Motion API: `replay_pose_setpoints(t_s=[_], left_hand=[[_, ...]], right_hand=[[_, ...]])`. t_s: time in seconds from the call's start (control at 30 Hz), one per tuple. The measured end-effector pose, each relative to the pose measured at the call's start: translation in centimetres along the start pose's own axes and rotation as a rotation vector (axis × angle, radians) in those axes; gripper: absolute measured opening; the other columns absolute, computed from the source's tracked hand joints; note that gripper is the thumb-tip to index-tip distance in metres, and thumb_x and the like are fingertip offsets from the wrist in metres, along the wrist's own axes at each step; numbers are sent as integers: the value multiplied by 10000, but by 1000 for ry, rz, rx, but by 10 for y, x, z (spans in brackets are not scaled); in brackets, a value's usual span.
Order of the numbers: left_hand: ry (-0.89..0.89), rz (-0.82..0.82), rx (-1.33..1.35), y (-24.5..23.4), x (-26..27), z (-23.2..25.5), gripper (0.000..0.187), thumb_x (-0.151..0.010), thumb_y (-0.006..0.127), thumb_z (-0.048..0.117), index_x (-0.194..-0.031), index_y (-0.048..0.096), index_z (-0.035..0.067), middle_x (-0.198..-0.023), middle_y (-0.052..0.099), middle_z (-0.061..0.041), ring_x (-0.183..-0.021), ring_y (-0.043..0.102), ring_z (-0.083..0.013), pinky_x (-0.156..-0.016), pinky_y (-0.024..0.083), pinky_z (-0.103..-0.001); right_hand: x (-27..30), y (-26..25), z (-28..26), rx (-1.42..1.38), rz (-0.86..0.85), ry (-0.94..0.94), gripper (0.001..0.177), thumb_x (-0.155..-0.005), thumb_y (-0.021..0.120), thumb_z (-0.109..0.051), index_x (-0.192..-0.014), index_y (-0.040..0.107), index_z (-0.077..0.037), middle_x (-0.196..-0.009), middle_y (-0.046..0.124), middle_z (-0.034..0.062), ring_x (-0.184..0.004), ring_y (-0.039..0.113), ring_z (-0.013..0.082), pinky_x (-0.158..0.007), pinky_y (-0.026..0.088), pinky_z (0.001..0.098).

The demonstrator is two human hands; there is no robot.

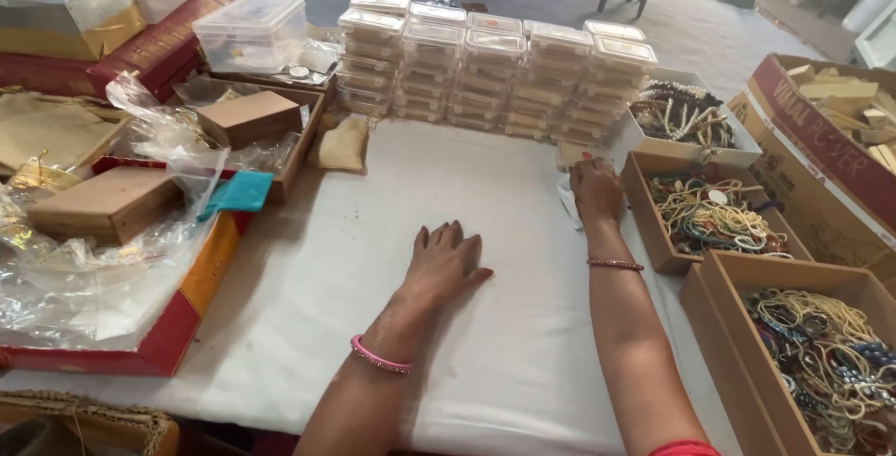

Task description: The recorder is cleaning and packing jewelry into small plastic cases.

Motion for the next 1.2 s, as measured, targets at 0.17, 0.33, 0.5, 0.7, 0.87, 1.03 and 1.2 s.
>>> replay_pose_setpoints(t_s=[0.17,0.33,0.5,0.7,0.87,1.03,1.2], left_hand=[[4,15,9,10,-6,-6,697,-900,630,596,-1446,496,183,-1562,338,-208,-1484,240,-368,-1199,116,-631],[-11,-8,26,6,-6,-2,687,-892,643,599,-1434,515,196,-1564,351,-202,-1493,250,-363,-1212,124,-630],[5,-28,53,-9,0,2,597,-849,700,569,-1276,627,158,-1447,485,-171,-1449,357,-346,-1204,185,-653],[24,-9,25,0,-5,-3,548,-832,738,563,-1175,671,141,-1348,540,-163,-1382,418,-349,-1181,213,-655],[-37,-44,13,-22,13,9,434,-826,758,523,-1052,740,153,-1295,593,-125,-1337,476,-336,-1190,270,-590],[-74,-40,22,-23,24,19,370,-841,741,501,-1019,758,176,-1233,627,-80,-1277,517,-306,-1159,314,-600],[-59,14,-173,18,12,3,312,-937,675,421,-1036,800,152,-1184,718,-94,-1191,653,-276,-956,575,-476]], right_hand=[[-1,-3,1,-177,33,16,241,-997,636,-296,-1016,788,-109,-1117,724,124,-1059,654,355,-957,497,479],[11,-41,-11,-410,-147,162,330,-1007,642,-388,-1084,781,-99,-1127,735,150,-1022,670,386,-881,522,478],[27,-20,-19,-357,-316,3,553,-876,709,-559,-1137,773,-76,-1254,715,144,-1134,679,326,-1007,511,416],[69,-49,-40,-202,-366,-22,616,-965,581,-511,-1399,614,-74,-1518,518,183,-1310,542,414,-1096,427,486],[88,-65,-51,-186,-413,-9,476,-1012,545,-377,-1375,635,-83,-1405,614,206,-1233,602,431,-1044,474,519],[101,-82,-48,-224,-370,27,376,-1016,529,-248,-1338,697,-147,-1249,684,226,-1143,637,447,-1014,496,527],[100,-85,-54,-183,-99,-155,293,-1115,517,-277,-1275,719,-138,-1280,722,120,-1241,648,320,-1212,359,561]])
Point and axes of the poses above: each hand's wrist, its own x-axis away from the middle knuckle, its own y-axis out of the palm, z = x × y, the point moved 4 cm from there along -x, towards the middle knuckle
